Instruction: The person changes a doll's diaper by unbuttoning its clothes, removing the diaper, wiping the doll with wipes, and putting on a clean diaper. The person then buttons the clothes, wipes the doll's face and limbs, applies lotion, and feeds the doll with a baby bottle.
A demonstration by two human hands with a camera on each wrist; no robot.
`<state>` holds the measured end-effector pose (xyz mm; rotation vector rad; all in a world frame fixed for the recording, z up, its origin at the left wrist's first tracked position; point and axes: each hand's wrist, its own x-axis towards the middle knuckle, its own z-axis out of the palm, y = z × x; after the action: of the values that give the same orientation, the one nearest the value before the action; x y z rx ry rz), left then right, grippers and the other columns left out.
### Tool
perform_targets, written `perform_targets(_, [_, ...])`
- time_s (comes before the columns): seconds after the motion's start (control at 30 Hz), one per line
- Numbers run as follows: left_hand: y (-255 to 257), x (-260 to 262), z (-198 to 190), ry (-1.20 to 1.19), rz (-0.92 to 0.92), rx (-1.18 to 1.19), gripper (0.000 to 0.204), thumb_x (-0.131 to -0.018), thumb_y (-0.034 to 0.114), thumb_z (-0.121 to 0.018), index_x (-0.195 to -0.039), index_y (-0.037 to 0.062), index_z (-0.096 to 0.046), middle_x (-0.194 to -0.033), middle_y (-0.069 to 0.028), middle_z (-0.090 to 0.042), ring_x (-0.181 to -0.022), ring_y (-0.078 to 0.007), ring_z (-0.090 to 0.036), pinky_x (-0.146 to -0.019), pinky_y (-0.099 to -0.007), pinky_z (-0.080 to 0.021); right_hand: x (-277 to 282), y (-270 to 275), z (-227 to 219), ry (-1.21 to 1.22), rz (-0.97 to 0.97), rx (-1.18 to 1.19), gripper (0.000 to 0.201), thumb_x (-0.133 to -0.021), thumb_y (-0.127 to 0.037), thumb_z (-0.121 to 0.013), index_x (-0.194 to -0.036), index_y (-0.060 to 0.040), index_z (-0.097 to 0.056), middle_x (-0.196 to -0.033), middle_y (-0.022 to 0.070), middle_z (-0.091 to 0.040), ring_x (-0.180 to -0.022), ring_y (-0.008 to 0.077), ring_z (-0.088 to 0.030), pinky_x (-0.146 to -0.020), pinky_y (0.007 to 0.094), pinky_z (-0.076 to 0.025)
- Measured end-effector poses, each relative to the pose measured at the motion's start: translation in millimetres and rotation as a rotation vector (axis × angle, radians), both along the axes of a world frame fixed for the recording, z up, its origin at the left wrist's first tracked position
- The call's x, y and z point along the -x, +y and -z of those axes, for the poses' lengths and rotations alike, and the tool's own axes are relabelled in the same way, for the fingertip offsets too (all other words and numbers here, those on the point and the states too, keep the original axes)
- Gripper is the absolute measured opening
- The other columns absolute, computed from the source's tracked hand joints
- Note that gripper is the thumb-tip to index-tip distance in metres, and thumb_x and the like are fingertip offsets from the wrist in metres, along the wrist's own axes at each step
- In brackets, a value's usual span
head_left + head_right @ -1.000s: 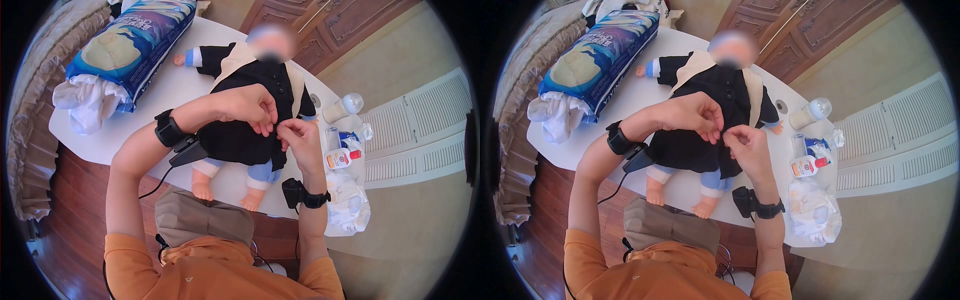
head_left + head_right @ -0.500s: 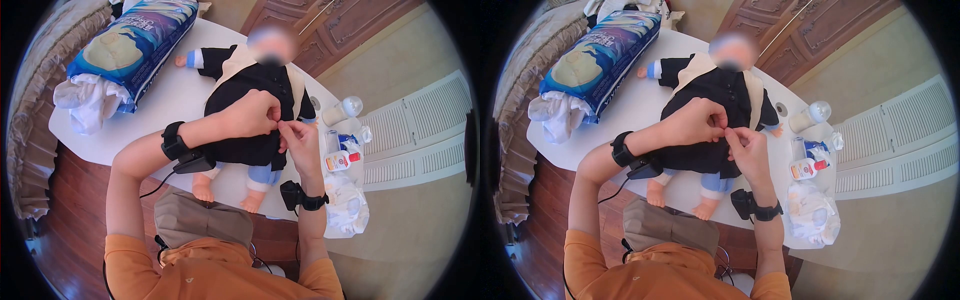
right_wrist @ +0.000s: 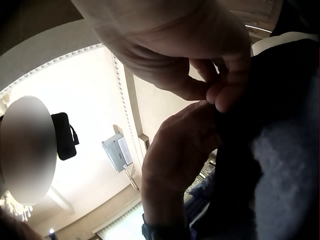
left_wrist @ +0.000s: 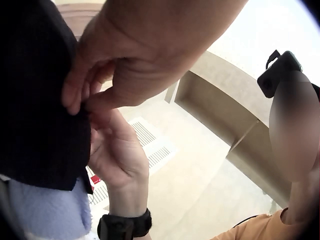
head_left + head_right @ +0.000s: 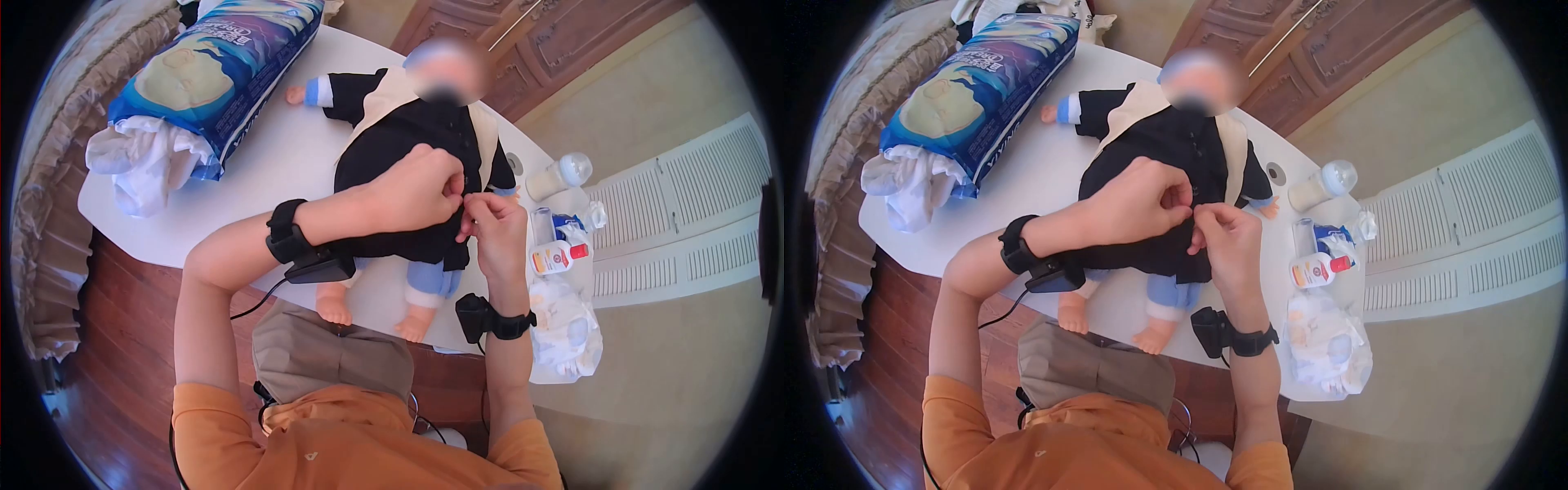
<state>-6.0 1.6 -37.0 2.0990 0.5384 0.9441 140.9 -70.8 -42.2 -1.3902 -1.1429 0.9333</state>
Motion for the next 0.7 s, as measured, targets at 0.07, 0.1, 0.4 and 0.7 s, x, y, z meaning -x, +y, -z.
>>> perform_targets(0.07, [4,2,-4,0.02,0.058,0.163,0.011,-0.068,0.002,-0.059,-0.071,-0.0074,-0.057,-0.061,-0.0131,-0.059,-0.059,-0.018,-0.061,-0.055,-0.0263,-0.048,-1,-1,-3,0.153,-0.037,0.014,0.012,-0.078,-0.006,-0.055,-0.076,0.0054,-0.059,-0.056,0.005,-0.052,-0.046,0.0072,-0.048,-0.041,0.0199,-0.041])
perform_targets(0.1, [7,3,-6,0.04,0.111,0.324,0.011,-0.069,0.003,-0.06,-0.071,-0.007,-0.058,-0.061,-0.0107,-0.059,-0.058,-0.0144,-0.06,-0.054,-0.0245,-0.048,-2,-2,-3,0.154,-0.033,0.014,0.012,-0.078,-0.006,-0.055,-0.076,0.0054,-0.059,-0.056,0.005,-0.052,-0.046,0.0072,-0.048,-0.041,0.0199,-0.041])
perform_targets(0.4, [32,15,-4,0.126,0.055,-0.362,0.052,-0.074,0.03,-0.061,-0.115,0.0023,-0.046,-0.128,-0.0194,-0.035,-0.117,-0.0295,-0.036,-0.094,-0.0432,-0.032,-13,-7,-27,-0.446,-0.171,-0.082,0.036,-0.078,-0.022,-0.062,-0.104,0.0022,-0.054,-0.103,0.0099,-0.054,-0.086,0.0115,-0.053,-0.072,0.0219,-0.044])
perform_targets(0.7, [13,18,2,0.826,0.081,-0.353,0.077,-0.076,0.053,-0.051,-0.135,0.0146,-0.017,-0.14,-0.0158,-0.009,-0.128,-0.0382,-0.005,-0.089,-0.0663,-0.019,-21,21,19,-0.782,-0.376,-0.141,0.063,-0.084,-0.026,-0.051,-0.132,0.0011,-0.019,-0.137,0.0209,-0.016,-0.128,0.0336,-0.013,-0.103,0.0347,-0.016])
